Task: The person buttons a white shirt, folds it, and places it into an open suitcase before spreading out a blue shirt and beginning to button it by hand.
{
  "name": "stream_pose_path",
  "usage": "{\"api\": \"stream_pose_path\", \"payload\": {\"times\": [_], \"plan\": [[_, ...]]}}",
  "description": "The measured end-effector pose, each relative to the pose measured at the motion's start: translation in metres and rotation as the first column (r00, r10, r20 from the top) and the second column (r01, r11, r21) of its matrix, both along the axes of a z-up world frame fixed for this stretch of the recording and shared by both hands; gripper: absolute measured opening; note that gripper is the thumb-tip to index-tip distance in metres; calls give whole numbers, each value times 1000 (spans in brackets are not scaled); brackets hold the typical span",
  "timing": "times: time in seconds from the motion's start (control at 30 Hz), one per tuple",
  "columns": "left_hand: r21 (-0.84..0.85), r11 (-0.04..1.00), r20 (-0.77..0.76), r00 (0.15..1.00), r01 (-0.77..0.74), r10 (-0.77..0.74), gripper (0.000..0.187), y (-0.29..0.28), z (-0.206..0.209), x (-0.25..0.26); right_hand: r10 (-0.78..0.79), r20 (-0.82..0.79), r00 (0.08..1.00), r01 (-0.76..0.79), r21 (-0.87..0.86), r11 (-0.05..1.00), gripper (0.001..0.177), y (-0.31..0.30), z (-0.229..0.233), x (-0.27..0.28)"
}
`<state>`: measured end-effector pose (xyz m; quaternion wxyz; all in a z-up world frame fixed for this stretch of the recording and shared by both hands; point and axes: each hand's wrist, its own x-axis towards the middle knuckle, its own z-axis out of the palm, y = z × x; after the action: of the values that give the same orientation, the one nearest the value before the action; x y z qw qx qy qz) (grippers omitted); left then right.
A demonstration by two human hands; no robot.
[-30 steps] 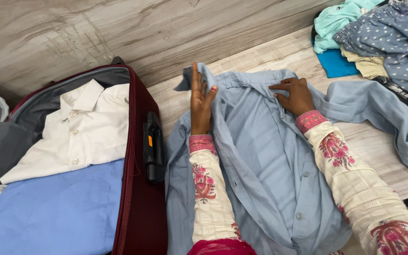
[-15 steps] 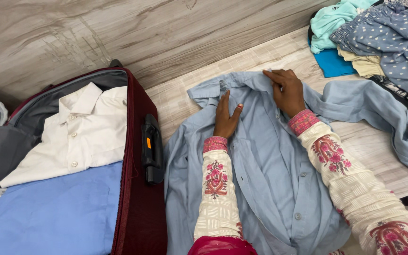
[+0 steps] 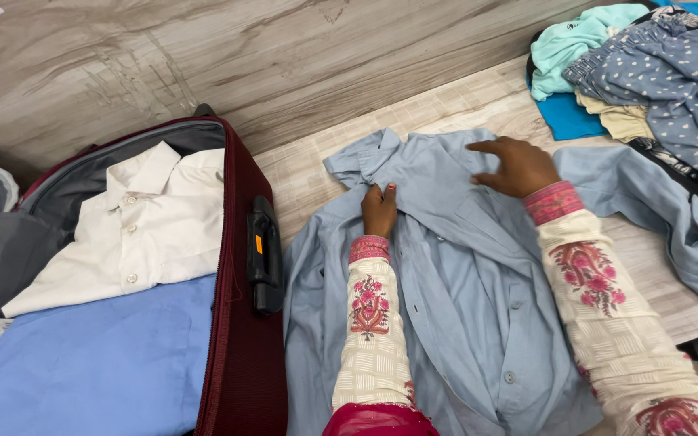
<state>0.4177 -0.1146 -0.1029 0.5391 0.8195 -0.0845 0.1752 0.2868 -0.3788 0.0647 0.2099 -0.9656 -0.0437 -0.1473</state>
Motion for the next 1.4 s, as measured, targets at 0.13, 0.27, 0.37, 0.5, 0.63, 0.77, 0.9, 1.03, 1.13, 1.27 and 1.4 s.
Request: {"api": "stream_pose_path", "payload": {"times": [0.13, 0.27, 0.37, 0.5, 0.63, 0.77, 0.9, 1.03, 1.13, 1.27, 1.4], "plan": [[0, 998, 3, 998, -55, 55, 42, 0, 0, 4, -438, -287, 852, 349, -313, 884, 63, -78, -45, 15], [-83, 996, 20, 999, -25, 27, 35, 10, 28, -10, -553, -57, 831, 543, -132, 829, 17, -108, -97, 41], [-175, 983, 247, 969, 55, -11, 37, 15, 51, -19, -480, 187, 857, 504, -112, 856, 18, -101, -105, 49], [-237, 971, 288, 952, -38, 108, 47, 16, 57, -16, -108, 515, 850, 151, -41, 988, 34, -20, -64, 20], [-419, 908, 273, 954, 5, 121, 44, 17, 46, -9, 140, 147, 979, -175, 259, 950, 47, 92, -19, -17], [-202, 978, 199, 976, -44, 85, 50, 18, 21, -1, 225, 310, 924, -169, -197, 966, 53, 125, -40, -24], [118, 985, -64, 991, 124, -118, 87, 12, 21, -5, 197, 290, 937, -155, -162, 975, 46, 120, -65, -13], [161, 986, 242, 970, -49, 9, 93, -7, 19, -65, 176, 302, 937, -133, -158, 978, 42, 114, -74, -7], [116, 984, 311, 946, -136, 94, 77, 3, 18, -117, 105, 274, 956, -65, -150, 987, 44, 121, -74, -4], [-70, 983, 170, 969, -169, 179, 64, 8, 37, -128, -76, 159, 984, 109, -210, 972, 50, 136, -72, 6], [287, 936, 30, 978, -206, 206, 64, 17, 65, -137, -22, 289, 957, 60, -125, 990, 42, 134, -78, -8]]}}
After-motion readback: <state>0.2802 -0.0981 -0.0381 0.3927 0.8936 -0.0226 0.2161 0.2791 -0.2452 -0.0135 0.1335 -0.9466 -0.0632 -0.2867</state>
